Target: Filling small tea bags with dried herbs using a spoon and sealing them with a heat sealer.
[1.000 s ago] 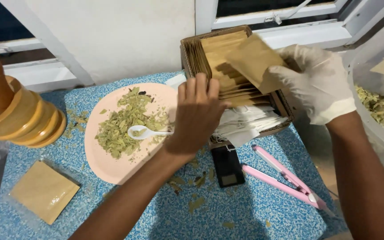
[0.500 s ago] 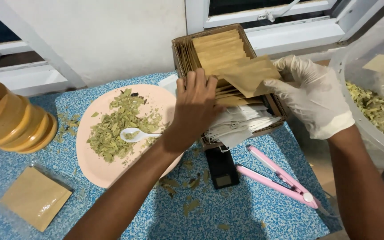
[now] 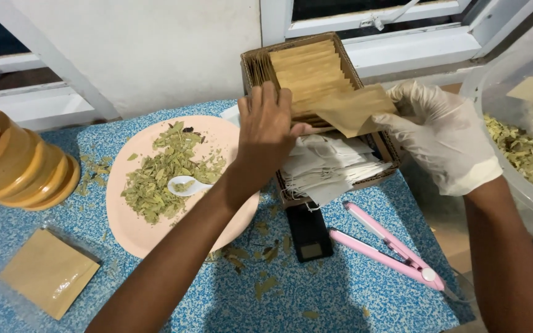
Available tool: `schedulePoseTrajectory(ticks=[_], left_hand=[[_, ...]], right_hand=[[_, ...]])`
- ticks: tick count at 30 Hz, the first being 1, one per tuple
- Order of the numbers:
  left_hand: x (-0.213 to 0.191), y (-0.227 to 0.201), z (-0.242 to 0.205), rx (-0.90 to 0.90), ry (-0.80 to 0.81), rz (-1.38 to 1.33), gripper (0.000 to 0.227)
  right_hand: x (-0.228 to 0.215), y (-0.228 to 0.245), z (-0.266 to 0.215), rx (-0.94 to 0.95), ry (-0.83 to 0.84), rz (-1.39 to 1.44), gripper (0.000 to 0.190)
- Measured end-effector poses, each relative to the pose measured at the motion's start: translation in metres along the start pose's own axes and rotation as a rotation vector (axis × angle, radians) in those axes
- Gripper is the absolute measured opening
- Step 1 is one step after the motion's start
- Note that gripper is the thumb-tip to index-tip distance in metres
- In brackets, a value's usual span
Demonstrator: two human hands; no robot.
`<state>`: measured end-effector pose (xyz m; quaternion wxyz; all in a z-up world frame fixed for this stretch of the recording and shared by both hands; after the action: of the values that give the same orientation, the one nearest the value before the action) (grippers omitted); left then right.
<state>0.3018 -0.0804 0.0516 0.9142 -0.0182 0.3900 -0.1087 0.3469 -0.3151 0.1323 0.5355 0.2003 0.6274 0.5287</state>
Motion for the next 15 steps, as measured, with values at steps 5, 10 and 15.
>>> schedulePoseTrajectory(ticks=[5, 10, 15], left_hand=[[0.021, 0.019, 0.01, -0.223, 0.332, -0.089, 0.049], [0.024, 0.032, 0.017, -0.244, 0.315, -0.085, 0.075], [0.028, 0.041, 0.02, -0.302, 0.362, -0.139, 0.084]], right_hand=[[0.008, -0.005, 0.006, -0.004, 0.016, -0.336, 0.019], [0.026, -0.018, 0.015, -0.215, 0.051, -0.671, 0.018], [0.049, -0.048, 0.027, -0.425, 0.06, -0.966, 0.021]])
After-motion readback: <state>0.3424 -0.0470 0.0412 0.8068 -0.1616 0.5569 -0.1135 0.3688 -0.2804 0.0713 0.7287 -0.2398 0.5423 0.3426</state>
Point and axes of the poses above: each hand's wrist, its own z-axis towards the middle knuckle, its own x-axis out of the palm, y = z × x, the point moved 5 cm from there along z, towards the middle knuckle, and after that the axes turned 8 degrees about -z, right-handed, at the moved point
